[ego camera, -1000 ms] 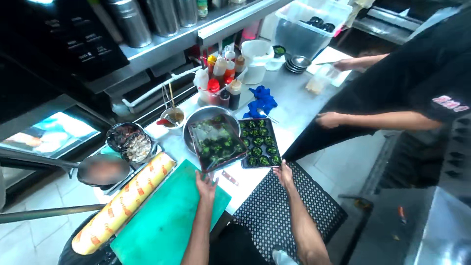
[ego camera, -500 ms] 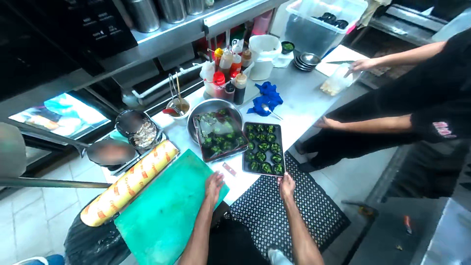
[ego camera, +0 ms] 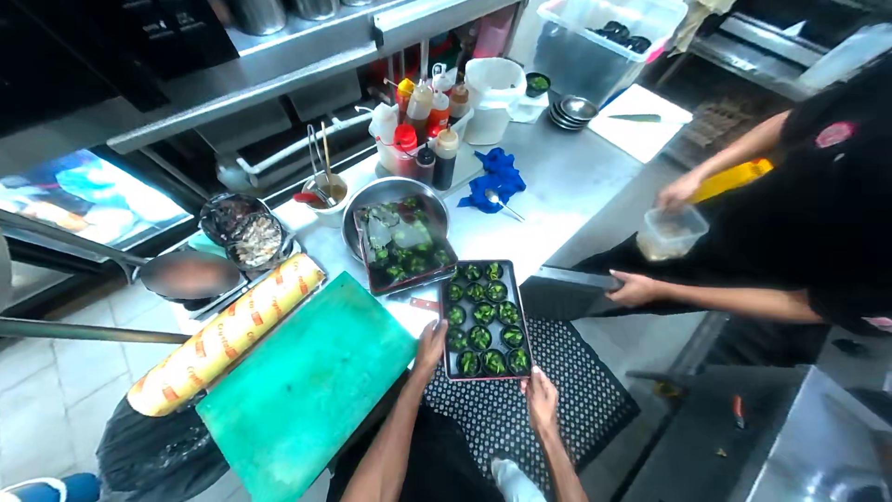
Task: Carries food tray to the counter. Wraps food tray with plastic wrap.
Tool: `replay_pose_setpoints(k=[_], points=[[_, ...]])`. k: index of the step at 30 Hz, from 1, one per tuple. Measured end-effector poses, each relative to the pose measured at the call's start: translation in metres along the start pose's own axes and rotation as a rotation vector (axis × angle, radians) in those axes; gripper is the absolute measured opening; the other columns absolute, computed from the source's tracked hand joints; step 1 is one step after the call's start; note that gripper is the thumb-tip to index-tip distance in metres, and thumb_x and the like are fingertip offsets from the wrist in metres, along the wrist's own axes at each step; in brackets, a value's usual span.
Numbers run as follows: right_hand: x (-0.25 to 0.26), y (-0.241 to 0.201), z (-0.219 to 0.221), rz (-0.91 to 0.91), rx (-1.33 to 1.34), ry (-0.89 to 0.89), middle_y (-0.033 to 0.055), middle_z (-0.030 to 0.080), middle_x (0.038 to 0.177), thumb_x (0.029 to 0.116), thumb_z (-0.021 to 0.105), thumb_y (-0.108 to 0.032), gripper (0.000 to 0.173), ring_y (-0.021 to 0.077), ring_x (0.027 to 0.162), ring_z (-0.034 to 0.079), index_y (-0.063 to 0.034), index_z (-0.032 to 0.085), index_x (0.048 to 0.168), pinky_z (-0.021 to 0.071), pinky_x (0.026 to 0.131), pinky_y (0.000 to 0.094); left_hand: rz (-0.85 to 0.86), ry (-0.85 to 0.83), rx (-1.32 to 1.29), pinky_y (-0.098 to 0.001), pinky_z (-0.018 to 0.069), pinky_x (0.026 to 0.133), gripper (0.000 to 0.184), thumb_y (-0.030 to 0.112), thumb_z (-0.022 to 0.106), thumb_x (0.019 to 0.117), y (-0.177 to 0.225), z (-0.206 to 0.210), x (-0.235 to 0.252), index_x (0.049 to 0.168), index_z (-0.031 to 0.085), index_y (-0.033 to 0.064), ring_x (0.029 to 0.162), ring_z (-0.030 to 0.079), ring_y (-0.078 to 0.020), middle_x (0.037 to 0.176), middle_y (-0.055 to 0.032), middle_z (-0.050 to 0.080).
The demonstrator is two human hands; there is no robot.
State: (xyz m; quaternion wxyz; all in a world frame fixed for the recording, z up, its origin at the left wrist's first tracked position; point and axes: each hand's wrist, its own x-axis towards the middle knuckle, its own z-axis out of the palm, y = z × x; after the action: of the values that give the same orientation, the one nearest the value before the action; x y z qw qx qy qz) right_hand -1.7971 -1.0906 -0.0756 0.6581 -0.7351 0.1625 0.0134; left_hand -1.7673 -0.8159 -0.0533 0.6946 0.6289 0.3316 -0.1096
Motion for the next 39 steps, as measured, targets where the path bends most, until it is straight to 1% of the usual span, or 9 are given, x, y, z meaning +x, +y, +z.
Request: replay_pose_setpoints(k=[5,10,14,18,21,27,30,35,39], points=[[-0.026,0.0,0.0,-0.008,-0.034,-0.124,-0.0016,0.063,0.066,0.1118,0.039,-0.021,0.037,0.0059,0.057,0.058,-0.0024,0.069,0.1,0.0516,0.057,0.021,0.051,0.06,0.0,-0.0504,0.0413,0.112,0.059,0.047,0.038,0.11,-0.006,-0.014,-0.024,0.142,0.054,-0.0004,0.134,0.052,-0.0302,0.143,-0.0219,0.055],[-0.046,0.007,0.01,0.013,-0.04,-0.288,-0.0017,0.064,0.067,0.1106,0.039,-0.021,0.036,0.0062,0.057,0.058,-0.0022,0.069,0.105,0.0523,0.058,0.0221,-0.022,0.153,-0.08,-0.0506,0.0385,0.117,0.07,0.055,0.039,0.1071,-0.044,-0.05,-0.068,0.154,0.038,0.0034,0.143,0.044,-0.0287,0.155,-0.0203,0.044],[-0.059,0.007,0.03,0.013,-0.121,-0.44,0.0009,0.067,0.07,0.1102,0.039,-0.018,0.036,0.0073,0.06,0.061,0.0012,0.069,0.119,0.055,0.06,0.0234,-0.083,0.258,-0.084,-0.0503,0.0353,0.119,0.074,0.06,0.038,0.1057,-0.07,-0.088,-0.105,0.157,0.035,0.0058,0.146,0.041,-0.0273,0.159,-0.0183,0.04],[-0.071,0.007,0.07,-0.037,-0.211,-0.66,0.0024,0.068,0.073,0.1108,0.04,-0.017,0.037,0.0078,0.063,0.063,0.0012,0.067,0.128,0.0562,0.064,0.0247,-0.19,0.428,0.173,-0.0578,0.0502,0.098,0.077,0.068,0.027,0.1038,-0.096,-0.147,-0.141,0.138,0.061,0.008,0.116,0.064,-0.0317,0.127,-0.0189,0.066],[-0.082,0.01,0.114,-0.086,-0.252,-0.863,0.0033,0.071,0.077,0.1109,0.04,-0.017,0.037,0.0089,0.066,0.066,0.0022,0.065,0.131,0.0595,0.068,0.0274,-0.305,0.561,0.249,-0.0575,0.0563,0.08,0.08,0.069,0.023,0.1037,-0.112,-0.19,-0.167,0.121,0.068,0.0056,0.087,0.07,-0.0331,0.099,-0.0192,0.07],[-0.104,0.008,0.204,-0.245,-0.424,-1.166,0.0078,0.074,0.106,0.1103,0.044,-0.017,0.034,0.0113,0.088,0.073,-0.0022,0.066,0.132,0.0631,0.085,0.0306,-0.331,0.816,0.226,-0.0595,0.057,0.083,0.071,0.063,0.031,0.1056,-0.132,-0.255,-0.206,0.125,0.066,0.0044,0.091,0.071,-0.0348,0.102,-0.0204,0.071],[-0.111,-0.009,0.227,-0.399,-0.684,-1.193,0.0115,0.07,0.102,0.1079,0.051,-0.022,0.032,0.018,0.091,0.069,-0.0074,0.072,0.127,0.0596,0.087,0.0344,-0.281,0.843,-0.015,-0.0505,0.0631,0.074,0.061,0.056,0.037,0.1077,-0.142,-0.281,-0.217,0.131,0.06,0.0043,0.079,0.074,-0.0269,0.093,-0.0159,0.072],[-0.101,-0.065,0.277,-0.477,-0.92,-1.173,0.0178,0.066,0.122,0.1076,0.051,-0.027,0.038,0.028,0.11,0.067,-0.0073,0.066,0.136,0.056,0.099,0.0421,-0.141,0.917,-0.332,-0.0422,0.0627,0.073,0.046,0.039,0.049,0.1089,-0.145,-0.338,-0.221,0.125,0.062,-0.0028,0.083,0.073,-0.0234,0.099,-0.0155,0.072],[-0.08,-0.118,0.377,-0.401,-0.67,-1.13,0.0185,0.062,0.139,0.1088,0.051,-0.032,0.051,0.0249,0.126,0.063,-0.0022,0.05,0.151,0.0527,0.108,0.042,0.006,1.011,-0.398,-0.0486,0.0554,0.094,0.05,0.034,0.059,0.1045,-0.146,-0.411,-0.189,0.138,0.055,-0.0022,0.114,0.064,-0.0294,0.13,-0.0221,0.061]])
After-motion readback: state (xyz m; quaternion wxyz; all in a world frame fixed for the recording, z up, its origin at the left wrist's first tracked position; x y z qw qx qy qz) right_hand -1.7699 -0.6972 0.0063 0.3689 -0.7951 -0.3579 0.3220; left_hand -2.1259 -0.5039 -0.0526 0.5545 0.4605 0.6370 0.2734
